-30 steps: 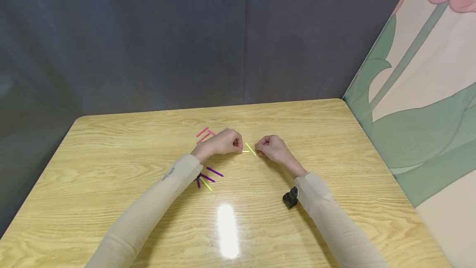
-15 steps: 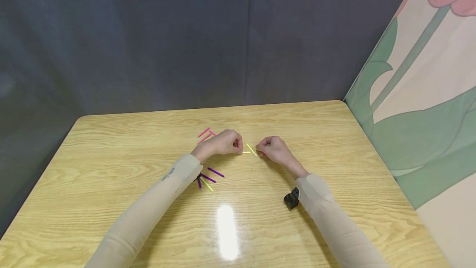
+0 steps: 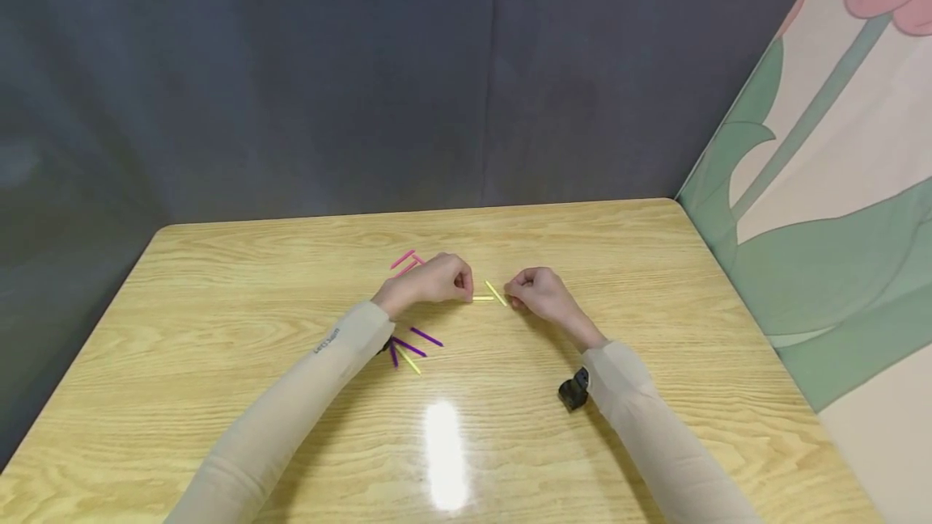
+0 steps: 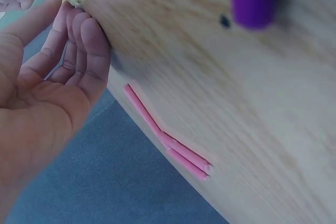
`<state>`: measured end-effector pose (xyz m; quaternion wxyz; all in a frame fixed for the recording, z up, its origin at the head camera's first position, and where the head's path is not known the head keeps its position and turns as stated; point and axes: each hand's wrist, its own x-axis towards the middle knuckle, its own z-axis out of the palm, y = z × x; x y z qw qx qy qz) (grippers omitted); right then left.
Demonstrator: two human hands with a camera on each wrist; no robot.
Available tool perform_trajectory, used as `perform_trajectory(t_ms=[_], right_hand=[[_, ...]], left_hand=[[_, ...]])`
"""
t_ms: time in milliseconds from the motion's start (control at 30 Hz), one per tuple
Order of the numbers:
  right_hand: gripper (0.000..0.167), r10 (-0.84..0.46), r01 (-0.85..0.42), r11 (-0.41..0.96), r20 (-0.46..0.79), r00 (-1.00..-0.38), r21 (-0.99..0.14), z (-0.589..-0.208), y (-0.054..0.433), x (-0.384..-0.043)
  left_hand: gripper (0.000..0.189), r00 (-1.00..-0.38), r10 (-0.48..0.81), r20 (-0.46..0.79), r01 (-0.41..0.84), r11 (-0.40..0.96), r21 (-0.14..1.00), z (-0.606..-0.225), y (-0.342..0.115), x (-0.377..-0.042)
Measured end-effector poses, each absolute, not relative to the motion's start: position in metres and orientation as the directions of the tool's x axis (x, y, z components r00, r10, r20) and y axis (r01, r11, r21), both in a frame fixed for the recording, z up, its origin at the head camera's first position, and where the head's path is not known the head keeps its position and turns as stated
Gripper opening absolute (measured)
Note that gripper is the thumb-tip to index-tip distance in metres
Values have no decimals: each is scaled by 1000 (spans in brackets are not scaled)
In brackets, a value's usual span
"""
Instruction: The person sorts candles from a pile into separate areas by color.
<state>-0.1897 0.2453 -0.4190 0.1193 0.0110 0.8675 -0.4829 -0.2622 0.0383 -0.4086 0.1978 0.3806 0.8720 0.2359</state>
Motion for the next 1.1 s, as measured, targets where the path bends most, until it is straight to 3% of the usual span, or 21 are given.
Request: perform_trajectory(t_ms=[733,1100], right_hand=[[26,-95,139,504,-215,-972,-852,-423,256,-196],[31,-138,153,405,-226,-964,-901,-410,248,-196]], left_hand=[[4,-646,744,-172,540,604,586,-409,23,-266],[3,-658,730,-187,488,602,632,-409,14,-263]])
